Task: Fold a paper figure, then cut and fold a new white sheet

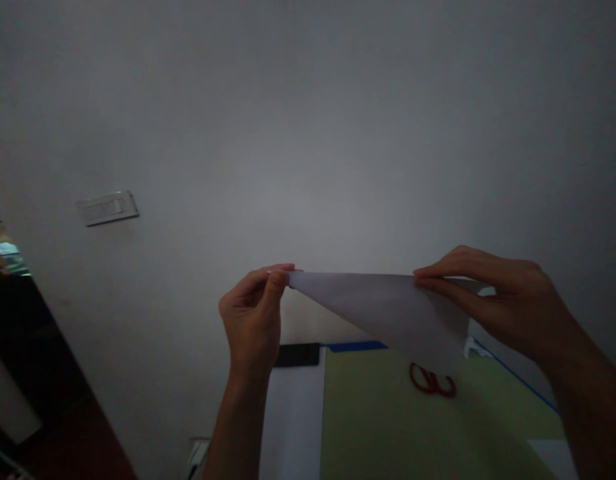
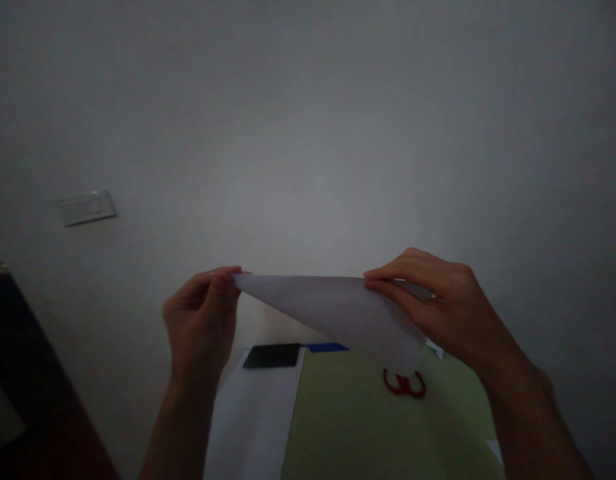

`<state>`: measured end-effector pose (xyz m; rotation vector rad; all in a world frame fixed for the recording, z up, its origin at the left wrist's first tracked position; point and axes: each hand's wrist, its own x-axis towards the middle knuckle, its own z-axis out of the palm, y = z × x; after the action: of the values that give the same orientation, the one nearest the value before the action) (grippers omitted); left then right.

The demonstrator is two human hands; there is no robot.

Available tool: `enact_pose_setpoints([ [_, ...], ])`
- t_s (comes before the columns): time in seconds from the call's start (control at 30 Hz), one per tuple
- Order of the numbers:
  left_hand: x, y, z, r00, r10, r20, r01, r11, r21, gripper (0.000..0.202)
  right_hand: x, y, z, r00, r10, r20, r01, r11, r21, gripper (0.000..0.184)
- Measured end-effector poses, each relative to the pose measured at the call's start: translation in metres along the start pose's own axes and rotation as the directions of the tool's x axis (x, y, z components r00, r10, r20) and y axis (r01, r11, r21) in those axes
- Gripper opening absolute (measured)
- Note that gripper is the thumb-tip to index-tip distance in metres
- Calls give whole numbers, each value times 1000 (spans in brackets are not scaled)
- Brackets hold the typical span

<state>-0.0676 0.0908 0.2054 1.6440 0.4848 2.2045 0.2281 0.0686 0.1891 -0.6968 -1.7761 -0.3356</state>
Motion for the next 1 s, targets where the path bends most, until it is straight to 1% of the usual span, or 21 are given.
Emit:
enact_pose_setpoints([
  [0.1, 0, 2, 2, 1000, -27, 7, 27, 999, -21, 15, 0, 1, 0, 1000, -15, -2, 15, 1000, 8, 8],
  [0.27, 2, 5, 4, 997, -72, 28, 74, 993, -95, 11, -1, 4, 0, 1000, -28, -5, 28, 1000, 9, 7],
  [0.5, 2, 7, 2, 994, -99, 51, 103, 991, -82, 10, -2, 8, -1, 1000, -25, -8, 25, 1000, -2, 8],
  [0.6, 0, 7, 2, 995, -92, 50, 95, 993, -75, 9, -1, 7, -1, 1000, -20, 0, 20, 1000, 2, 9],
  [0.73, -1, 8, 2, 997, -59, 43, 61, 997, -56, 6, 1, 3, -2, 999, 24, 41, -24, 1000, 5, 8],
  [0.87, -1, 8, 2, 999, -31, 25, 31, 999, -24, 9, 2, 0, -4, 998, 41, 42, -41, 999, 12, 10],
  [1.0, -1, 6, 0, 998, -22, 55, 22, 1000, -5, 12, 2, 0, -3, 999, 35, 34, -36, 999, 9, 9],
])
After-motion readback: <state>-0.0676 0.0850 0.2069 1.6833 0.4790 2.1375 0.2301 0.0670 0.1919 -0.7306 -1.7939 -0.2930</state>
